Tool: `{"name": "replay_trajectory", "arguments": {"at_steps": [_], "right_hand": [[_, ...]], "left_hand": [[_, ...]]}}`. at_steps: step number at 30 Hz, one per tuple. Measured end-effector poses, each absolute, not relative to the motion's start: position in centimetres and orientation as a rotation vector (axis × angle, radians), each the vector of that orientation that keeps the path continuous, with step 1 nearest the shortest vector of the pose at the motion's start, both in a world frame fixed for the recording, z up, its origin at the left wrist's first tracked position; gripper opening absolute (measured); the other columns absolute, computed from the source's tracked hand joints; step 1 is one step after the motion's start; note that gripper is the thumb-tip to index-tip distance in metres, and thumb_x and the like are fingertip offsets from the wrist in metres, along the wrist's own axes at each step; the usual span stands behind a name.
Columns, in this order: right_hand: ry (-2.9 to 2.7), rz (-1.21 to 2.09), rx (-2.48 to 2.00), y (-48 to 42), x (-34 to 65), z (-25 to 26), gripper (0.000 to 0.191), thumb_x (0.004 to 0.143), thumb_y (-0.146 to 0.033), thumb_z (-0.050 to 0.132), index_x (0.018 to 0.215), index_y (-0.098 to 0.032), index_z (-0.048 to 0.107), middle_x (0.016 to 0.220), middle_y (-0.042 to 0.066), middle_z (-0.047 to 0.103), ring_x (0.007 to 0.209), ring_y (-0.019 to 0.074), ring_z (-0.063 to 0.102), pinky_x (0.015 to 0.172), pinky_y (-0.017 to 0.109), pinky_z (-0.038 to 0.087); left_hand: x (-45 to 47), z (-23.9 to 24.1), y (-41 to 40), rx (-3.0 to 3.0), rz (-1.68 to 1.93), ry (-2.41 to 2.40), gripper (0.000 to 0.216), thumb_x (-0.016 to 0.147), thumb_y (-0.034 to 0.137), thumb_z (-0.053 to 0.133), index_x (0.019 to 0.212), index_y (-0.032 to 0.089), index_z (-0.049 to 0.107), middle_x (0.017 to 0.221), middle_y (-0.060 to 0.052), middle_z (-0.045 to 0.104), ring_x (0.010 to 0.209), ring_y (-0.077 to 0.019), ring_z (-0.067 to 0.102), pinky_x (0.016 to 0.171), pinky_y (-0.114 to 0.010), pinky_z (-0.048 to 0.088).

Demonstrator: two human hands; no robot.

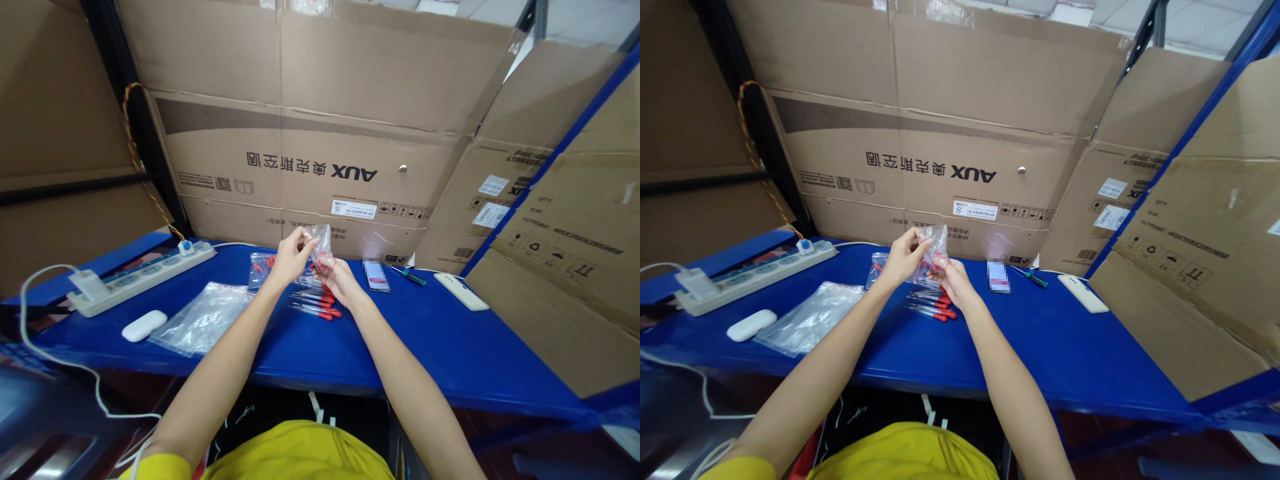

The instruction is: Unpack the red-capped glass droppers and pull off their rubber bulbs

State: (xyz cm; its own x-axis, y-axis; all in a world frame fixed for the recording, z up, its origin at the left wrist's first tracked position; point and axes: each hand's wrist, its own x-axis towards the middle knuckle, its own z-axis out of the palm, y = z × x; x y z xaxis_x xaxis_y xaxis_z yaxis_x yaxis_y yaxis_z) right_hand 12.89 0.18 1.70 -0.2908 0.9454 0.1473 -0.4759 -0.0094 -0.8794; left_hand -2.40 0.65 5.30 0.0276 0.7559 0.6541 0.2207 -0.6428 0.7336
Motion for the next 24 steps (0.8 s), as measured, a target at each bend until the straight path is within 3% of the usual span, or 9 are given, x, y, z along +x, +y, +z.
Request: {"name": "replay_trajectory", "arguments": {"at_steps": [6, 11, 16, 24], "right_hand": [[-1.022, 1.618, -0.551, -0.4, 12.8, 2.3, 0.032, 0.071, -0.041, 0.09, 0.084, -0.018, 0.071, 0.075, 0.002, 0.073, 0.069, 0.0152, 0.067, 0.067, 0.026, 0.058], [-0.974, 1.616, -0.511, -0.3, 12.7, 2.3, 0.036, 0.066, -0.037, 0.094, 0.088, -0.017, 0.073, 0.08, 0.002, 0.075, 0.071, 0.0149, 0.068, 0.07, 0.027, 0.059], [-1.071, 1.596, -0.558, 0.1, 13.1, 1.9, 0.038, 0.064, -0.041, 0.094, 0.086, -0.017, 0.073, 0.077, 0.001, 0.073, 0.066, 0.0132, 0.066, 0.063, 0.024, 0.057], [-1.196, 1.586, -0.637, 0.2, 13.4, 1.9, 0.035, 0.07, -0.043, 0.09, 0.082, -0.017, 0.07, 0.074, 0.002, 0.071, 0.065, 0.014, 0.067, 0.065, 0.026, 0.058]], "left_hand": [[-2.2, 5.5, 0.8, 1.751, 1.801, 0.963, 0.03, 0.095, 0.043, 0.065, 0.083, 0.021, 0.047, 0.067, 0.005, 0.044, 0.06, -0.0106, 0.039, 0.059, -0.023, 0.033], [-2.3, 5.7, 0.7, 1.648, 1.785, 0.95, 0.032, 0.095, 0.05, 0.064, 0.086, 0.021, 0.055, 0.064, 0.005, 0.048, 0.056, -0.0115, 0.043, 0.056, -0.024, 0.036], [-2.1, 5.0, 0.7, 2.07, 1.529, 1.203, 0.04, 0.098, 0.052, 0.06, 0.079, 0.016, 0.065, 0.063, 0.001, 0.059, 0.058, -0.0135, 0.049, 0.061, -0.026, 0.036], [-2.6, 4.7, 0.9, 2.289, 1.58, 1.361, 0.038, 0.098, 0.043, 0.059, 0.069, 0.018, 0.06, 0.055, 0.003, 0.048, 0.053, -0.0121, 0.041, 0.06, -0.028, 0.03]]}}
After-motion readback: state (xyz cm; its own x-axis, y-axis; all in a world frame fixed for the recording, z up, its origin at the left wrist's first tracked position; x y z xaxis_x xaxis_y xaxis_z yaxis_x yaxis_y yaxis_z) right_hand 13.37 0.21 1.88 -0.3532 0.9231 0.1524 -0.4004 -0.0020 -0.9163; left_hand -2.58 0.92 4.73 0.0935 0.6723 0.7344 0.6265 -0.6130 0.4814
